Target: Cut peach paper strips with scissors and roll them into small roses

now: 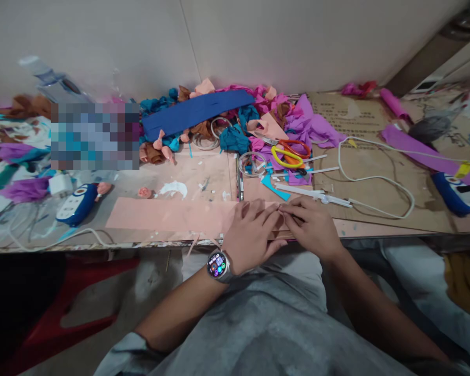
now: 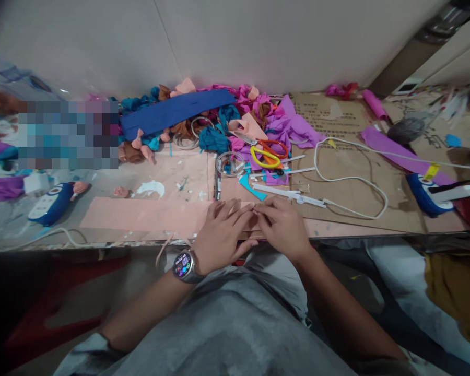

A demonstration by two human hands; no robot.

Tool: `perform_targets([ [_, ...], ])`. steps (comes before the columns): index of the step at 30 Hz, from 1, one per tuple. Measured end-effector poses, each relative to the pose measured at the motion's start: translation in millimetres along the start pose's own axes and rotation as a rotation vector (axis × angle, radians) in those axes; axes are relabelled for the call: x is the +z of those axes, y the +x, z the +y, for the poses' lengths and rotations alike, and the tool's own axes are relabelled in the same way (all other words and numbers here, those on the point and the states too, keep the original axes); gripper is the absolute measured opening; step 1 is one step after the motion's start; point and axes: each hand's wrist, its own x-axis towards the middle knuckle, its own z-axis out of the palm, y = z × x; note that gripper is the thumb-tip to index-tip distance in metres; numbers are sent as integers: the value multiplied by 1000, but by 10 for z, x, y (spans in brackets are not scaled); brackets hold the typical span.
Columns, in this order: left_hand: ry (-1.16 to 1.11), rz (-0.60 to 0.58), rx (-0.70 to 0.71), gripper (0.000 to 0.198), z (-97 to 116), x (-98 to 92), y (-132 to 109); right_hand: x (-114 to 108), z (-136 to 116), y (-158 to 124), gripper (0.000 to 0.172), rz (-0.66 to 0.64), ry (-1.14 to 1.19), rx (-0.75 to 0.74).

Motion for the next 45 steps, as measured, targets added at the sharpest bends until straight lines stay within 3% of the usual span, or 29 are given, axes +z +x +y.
perform_targets([
  [7, -25, -1, 14, 65, -13, -12, 4, -94, 39, -17, 34, 43, 68, 15],
  [15, -16, -8, 24, 63, -20, -6, 7, -60, 66, -37, 34, -9, 56, -32],
  [27, -26, 0, -9, 61, 3, -35, 20, -65, 61, -50, 29, 74, -7, -1],
  [39, -23, -4, -54, 75, 17, -51, 20, -42, 54, -44, 29, 89, -38, -30],
  [45, -28, -17, 35, 73, 37, -72, 68, -46, 28, -39, 28, 93, -38, -26],
])
